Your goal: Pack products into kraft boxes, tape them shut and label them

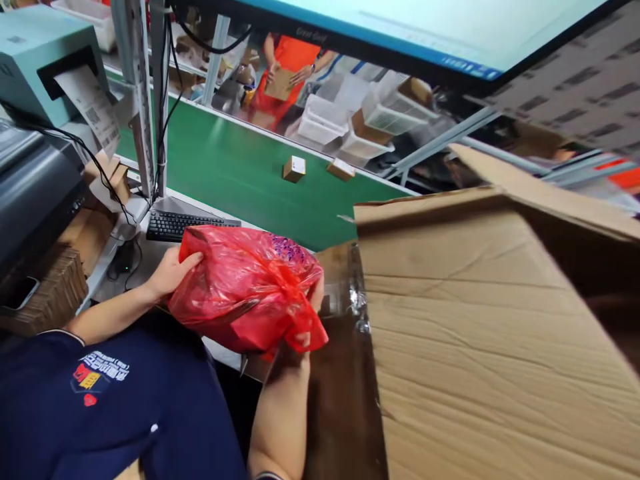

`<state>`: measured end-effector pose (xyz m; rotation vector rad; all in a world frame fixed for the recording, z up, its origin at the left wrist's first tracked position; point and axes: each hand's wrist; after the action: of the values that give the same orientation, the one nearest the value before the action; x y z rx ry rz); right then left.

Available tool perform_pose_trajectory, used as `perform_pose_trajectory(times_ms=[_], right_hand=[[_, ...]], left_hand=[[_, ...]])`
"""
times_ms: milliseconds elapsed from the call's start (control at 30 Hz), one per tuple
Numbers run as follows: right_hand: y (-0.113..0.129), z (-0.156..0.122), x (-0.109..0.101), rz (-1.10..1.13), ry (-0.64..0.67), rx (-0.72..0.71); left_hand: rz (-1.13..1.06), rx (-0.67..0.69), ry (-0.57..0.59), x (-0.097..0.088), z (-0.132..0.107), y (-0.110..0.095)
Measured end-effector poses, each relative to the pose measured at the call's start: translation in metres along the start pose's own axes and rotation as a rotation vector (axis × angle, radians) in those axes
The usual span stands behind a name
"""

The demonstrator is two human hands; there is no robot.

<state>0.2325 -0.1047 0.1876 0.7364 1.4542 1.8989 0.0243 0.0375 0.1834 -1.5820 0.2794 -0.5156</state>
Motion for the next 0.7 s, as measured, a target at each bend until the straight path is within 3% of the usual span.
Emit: perform_pose_trajectory(times_ms=[133,333,500,600,700], right_hand=[[0.004,-0.008,-0.001,-0.117,-0.102,-0.143],[0.028,-0.039,0.002,-0.227,-0.264,-0.305],[0.034,-0.058,0.028,-0.287,-0.112,-0.272],[0.027,-0.056,0.045,-0.373,0.014,-0.223],[0.019,-0.048,0.054,-0.413,0.069,-0.21]], left_hand=[[0.162,0.249,-0.118,0.004,-0.009,0.011],[0.158,0.294,-0.171,0.0,-0.023,0.029],[0.271,0.162,-0.117,-0.024,-0.026,0.048],[0.333,0.041,-0.04,-0.038,-0.031,0.057],[0.399,0.028,0.002,-0.044,-0.033,0.062]])
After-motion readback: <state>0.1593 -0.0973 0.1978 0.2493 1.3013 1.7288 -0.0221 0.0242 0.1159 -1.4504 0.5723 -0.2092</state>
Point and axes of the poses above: each hand's wrist, its own z-axis towards the middle knuckle, its own x-axis out of the palm, y = z × x, and after that the axes turned 2 degrees about -y, right-handed
